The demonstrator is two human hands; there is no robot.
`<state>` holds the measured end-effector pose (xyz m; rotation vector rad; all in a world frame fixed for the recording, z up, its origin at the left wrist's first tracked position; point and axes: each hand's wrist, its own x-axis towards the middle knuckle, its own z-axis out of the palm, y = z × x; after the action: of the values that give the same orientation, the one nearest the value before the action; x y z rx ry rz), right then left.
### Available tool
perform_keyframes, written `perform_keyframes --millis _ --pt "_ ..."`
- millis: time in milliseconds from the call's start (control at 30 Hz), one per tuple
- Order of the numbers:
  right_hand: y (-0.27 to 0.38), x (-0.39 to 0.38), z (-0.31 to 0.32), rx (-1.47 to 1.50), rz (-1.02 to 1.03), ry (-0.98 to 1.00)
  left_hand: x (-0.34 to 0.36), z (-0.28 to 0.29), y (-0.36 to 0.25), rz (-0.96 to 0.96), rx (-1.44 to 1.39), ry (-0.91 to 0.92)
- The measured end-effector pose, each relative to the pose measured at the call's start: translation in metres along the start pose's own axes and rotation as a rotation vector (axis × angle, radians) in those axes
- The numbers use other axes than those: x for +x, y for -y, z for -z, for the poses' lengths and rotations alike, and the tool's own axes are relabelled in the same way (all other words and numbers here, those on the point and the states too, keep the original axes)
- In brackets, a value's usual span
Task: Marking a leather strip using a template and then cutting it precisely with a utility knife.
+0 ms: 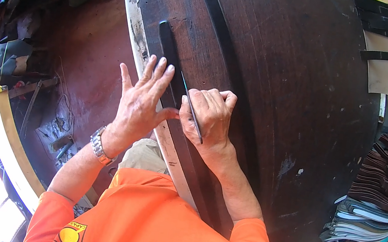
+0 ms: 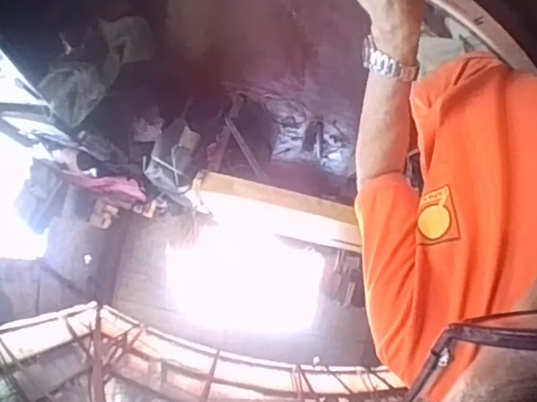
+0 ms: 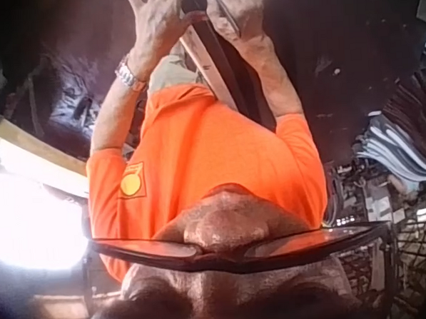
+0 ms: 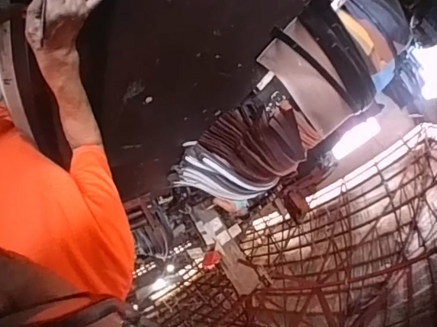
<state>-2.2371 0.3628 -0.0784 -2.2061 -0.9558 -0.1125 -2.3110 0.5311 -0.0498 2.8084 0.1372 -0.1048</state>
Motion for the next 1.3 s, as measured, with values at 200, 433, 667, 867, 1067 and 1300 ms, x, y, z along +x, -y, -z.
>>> perform_keyframes --millis 200,433,667,867,1067,1300 --pt "0.003 -0.015 0.011 0.006 -0.010 0.027 -0.017 -0.006 -0.015 -0.010 -0.053 0.038" --pt "0.001 -0.012 0.012 0.005 -0.008 0.027 -0.015 -0.008 -0.013 0.007 -0.087 0.002" --pt "0.000 -0.005 0.001 -0.002 -0.016 0.017 -0.013 -0.002 -0.016 0.025 -0.127 0.039" --pt "0.000 0.001 -0.003 0.001 -0.007 -0.006 -0.014 -0.002 -0.016 0.008 -0.112 0.053" --pt "-0.002 0.023 -0.009 -0.019 0.038 -0.028 -0.012 0.001 -0.016 0.013 -0.146 0.036" --pt "-0.004 0.018 -0.012 0.002 0.022 -0.030 0.013 0.003 0.008 0.095 -0.049 -0.125"
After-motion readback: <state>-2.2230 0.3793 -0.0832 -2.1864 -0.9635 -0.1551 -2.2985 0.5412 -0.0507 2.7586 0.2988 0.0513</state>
